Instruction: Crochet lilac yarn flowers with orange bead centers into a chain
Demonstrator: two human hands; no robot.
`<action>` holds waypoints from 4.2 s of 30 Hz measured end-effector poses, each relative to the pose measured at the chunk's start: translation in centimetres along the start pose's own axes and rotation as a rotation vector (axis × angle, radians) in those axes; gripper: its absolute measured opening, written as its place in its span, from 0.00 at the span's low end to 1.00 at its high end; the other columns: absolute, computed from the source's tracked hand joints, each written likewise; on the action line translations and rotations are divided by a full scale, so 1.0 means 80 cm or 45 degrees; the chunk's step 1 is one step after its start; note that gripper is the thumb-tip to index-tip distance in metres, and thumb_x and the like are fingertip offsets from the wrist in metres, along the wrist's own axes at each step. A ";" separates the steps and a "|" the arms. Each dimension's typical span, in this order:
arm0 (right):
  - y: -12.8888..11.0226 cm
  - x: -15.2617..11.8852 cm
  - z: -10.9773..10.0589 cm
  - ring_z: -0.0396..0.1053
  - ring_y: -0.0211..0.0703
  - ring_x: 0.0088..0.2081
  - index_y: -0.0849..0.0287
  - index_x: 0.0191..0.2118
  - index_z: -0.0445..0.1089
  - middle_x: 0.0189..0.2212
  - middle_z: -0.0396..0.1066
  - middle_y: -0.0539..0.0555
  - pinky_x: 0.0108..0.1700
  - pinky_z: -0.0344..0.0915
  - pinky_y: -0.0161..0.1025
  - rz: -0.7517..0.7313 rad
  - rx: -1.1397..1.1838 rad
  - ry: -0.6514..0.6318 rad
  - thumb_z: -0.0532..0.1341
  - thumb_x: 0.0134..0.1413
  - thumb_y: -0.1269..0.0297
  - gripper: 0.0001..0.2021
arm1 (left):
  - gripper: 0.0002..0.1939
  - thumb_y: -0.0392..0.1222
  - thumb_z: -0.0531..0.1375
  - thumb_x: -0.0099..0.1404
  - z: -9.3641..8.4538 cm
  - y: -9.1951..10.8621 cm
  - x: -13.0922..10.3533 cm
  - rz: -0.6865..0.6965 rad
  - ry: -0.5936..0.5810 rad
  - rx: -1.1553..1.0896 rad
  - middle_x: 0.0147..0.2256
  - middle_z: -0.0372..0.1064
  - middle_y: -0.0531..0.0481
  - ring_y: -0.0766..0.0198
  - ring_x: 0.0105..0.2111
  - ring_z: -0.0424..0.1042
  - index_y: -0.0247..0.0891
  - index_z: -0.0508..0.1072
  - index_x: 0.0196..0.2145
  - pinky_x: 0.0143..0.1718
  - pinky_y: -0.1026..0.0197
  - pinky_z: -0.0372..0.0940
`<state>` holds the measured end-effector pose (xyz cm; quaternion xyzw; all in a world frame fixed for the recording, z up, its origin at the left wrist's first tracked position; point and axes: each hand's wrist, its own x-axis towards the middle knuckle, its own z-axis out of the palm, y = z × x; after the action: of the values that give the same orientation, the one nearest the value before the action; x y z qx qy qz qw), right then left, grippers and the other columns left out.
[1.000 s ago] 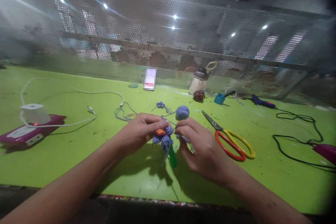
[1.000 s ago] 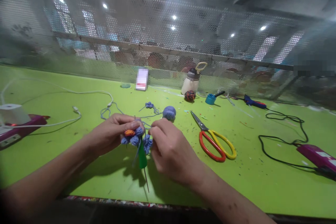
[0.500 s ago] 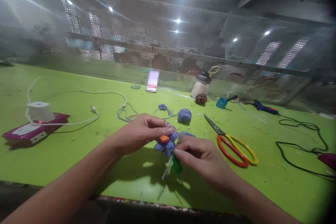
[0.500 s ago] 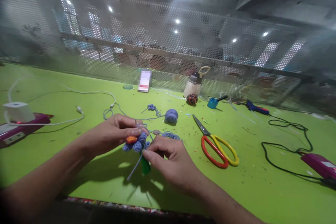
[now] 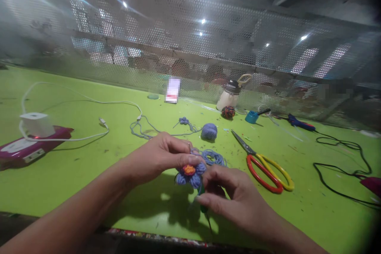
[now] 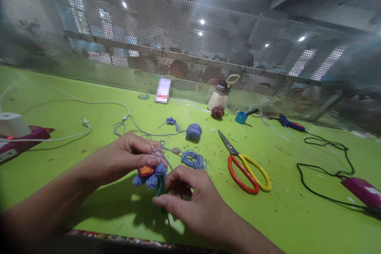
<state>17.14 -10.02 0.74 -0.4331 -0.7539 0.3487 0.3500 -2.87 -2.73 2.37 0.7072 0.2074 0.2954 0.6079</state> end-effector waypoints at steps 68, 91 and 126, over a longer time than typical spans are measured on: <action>-0.031 -0.007 -0.088 0.61 0.56 0.61 0.55 0.46 0.73 0.58 0.68 0.54 0.62 0.52 0.66 -1.045 -1.576 -0.189 0.50 0.62 0.79 0.18 | 0.18 0.29 0.59 0.47 -0.004 -0.007 0.006 -0.360 -0.102 -0.273 0.30 0.78 0.48 0.65 0.27 0.69 0.35 0.82 0.37 0.27 0.65 0.63; 0.087 -0.014 -0.069 0.65 0.57 0.52 0.58 0.42 0.76 0.51 0.73 0.60 0.53 0.52 0.59 -0.643 -1.306 0.404 0.59 0.59 0.72 0.09 | 0.12 0.25 0.58 0.46 -0.015 -0.015 0.017 -0.207 0.483 -0.799 0.28 0.74 0.40 0.65 0.24 0.67 0.28 0.80 0.28 0.27 0.63 0.67; 0.026 0.080 0.011 0.54 0.32 0.17 0.59 0.19 0.62 0.13 0.58 0.45 0.20 0.51 0.31 0.190 0.113 0.398 0.59 0.45 0.74 0.09 | 0.15 0.25 0.62 0.43 -0.011 -0.002 0.007 0.094 0.538 -0.924 0.30 0.76 0.42 0.66 0.25 0.71 0.28 0.79 0.32 0.30 0.64 0.70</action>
<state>14.85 -3.67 0.02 -0.5209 -0.6398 0.3352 0.4549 -3.03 -1.66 2.37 0.3782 0.1844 0.5093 0.7507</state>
